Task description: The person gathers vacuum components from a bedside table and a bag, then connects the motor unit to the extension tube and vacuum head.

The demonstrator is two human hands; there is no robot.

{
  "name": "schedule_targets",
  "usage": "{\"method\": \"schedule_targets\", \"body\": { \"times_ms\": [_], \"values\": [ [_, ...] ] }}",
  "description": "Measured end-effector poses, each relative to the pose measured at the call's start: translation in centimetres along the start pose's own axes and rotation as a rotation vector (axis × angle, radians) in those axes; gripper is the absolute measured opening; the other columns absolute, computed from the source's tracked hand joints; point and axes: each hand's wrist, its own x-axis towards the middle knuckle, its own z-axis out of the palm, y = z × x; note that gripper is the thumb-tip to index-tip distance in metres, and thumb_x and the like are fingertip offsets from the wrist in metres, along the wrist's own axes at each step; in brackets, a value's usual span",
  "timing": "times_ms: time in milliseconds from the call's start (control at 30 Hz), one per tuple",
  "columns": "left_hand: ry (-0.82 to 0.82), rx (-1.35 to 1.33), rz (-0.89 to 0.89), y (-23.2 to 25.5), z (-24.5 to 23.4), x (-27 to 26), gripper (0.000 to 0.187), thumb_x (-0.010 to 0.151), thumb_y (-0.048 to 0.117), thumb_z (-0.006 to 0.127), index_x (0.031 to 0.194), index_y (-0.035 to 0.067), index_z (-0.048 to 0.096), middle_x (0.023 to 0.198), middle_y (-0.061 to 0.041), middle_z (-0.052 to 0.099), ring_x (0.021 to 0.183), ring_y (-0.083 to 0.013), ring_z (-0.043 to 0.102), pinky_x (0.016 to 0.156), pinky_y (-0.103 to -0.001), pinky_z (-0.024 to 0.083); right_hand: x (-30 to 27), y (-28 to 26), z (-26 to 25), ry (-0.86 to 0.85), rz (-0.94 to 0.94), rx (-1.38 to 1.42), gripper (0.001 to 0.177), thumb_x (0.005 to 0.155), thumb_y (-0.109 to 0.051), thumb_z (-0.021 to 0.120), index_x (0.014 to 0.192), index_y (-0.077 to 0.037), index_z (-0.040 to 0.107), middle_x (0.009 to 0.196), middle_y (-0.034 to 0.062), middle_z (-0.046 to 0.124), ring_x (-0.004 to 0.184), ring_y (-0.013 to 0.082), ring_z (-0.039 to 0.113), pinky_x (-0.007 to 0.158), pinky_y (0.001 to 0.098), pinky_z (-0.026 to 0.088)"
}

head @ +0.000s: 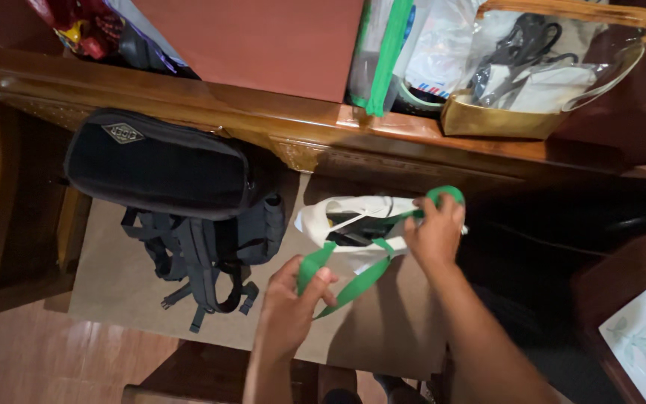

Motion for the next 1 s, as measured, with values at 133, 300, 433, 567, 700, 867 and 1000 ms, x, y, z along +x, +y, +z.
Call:
{"method": "schedule_targets", "body": {
  "times_ms": [133,300,433,567,700,867,1000],
  "values": [
    [0.006,-0.053,0.036,0.2,0.5,0.1,0.023,0.092,0.026,0.069,0.103,0.007,0.072,0.066,-0.003,0.067,0.078,-0.0122,0.067,0.092,-0.036,0.045,2.0,1.5,-0.3,-0.215,0.436,0.668,0.011,0.095,-0.015,0.076,0.103,-0.008,0.075,0.092,0.0096,0.072,0.086,0.0218,0.062,0.079,0.0359,0.051],
    [0.039,-0.16,-0.135,-2.3,2.2,2.2,0.041,0.097,0.02,0.068,0.137,0.01,0.071,0.087,-0.007,0.083,0.056,-0.0214,0.034,0.056,-0.039,0.028,0.8,0.9,-2.3,-0.404,0.451,1.386,0.015,0.099,-0.008,0.066,0.113,-0.003,0.064,0.104,0.0087,0.073,0.097,0.0179,0.07,0.091,0.0342,0.055],
    [-0.052,-0.319,0.067,-5.2,6.5,7.4,0.052,0.091,0.004,0.069,0.141,0.0,0.058,0.099,-0.012,0.074,0.082,-0.0134,0.075,0.075,-0.026,0.058,-0.6,-0.3,-3.6,-0.404,0.64,1.794,0.027,0.096,-0.013,0.063,0.123,-0.006,0.06,0.096,0.0099,0.072,0.095,0.0256,0.073,0.09,0.0491,0.059],
    [0.178,0.04,-0.137,-5.8,8.6,12.1,0.066,0.083,0.016,0.069,0.146,0.007,0.05,0.106,-0.017,0.073,0.076,-0.0263,0.075,0.076,-0.037,0.058,-2.2,-0.5,-3.8,-0.312,0.589,1.914,0.036,0.1,-0.005,0.061,0.136,-0.004,0.06,0.108,0.011,0.07,0.102,0.026,0.069,0.098,0.0477,0.055],
    [0.284,0.403,-0.118,-7.5,9.7,15.0,0.064,0.08,0.03,0.079,0.135,0.005,0.057,0.112,-0.023,0.072,0.097,-0.0369,0.072,0.091,-0.043,0.055,-3.3,-1.0,-3.5,-0.285,0.553,1.923,0.045,0.095,0.003,0.059,0.139,-0.002,0.056,0.123,0.009,0.067,0.117,0.0265,0.068,0.103,0.0462,0.053],
    [0.365,0.53,0.034,-10.1,9.0,14.0,0.045,0.077,0.021,0.073,0.12,0.006,0.068,0.112,-0.021,0.073,0.104,-0.0415,0.067,0.09,-0.048,0.053,-2.7,-1.4,-3.8,-0.16,0.239,1.194,0.061,0.09,0.007,0.06,0.149,-0.007,0.052,0.145,0.0126,0.06,0.125,0.0236,0.063,0.104,0.0377,0.052],
    [0.199,0.773,0.242,-11.3,7.2,9.6,0.025,0.082,0.017,0.068,0.103,0.004,0.073,0.106,-0.019,0.074,0.101,-0.0405,0.069,0.088,-0.05,0.054,-1.1,-1.6,-4.9,0.014,-0.012,0.468,0.061,0.085,0.002,0.067,0.144,-0.009,0.059,0.137,0.0206,0.066,0.11,0.0325,0.072,0.088,0.0352,0.06]
  ]
}}
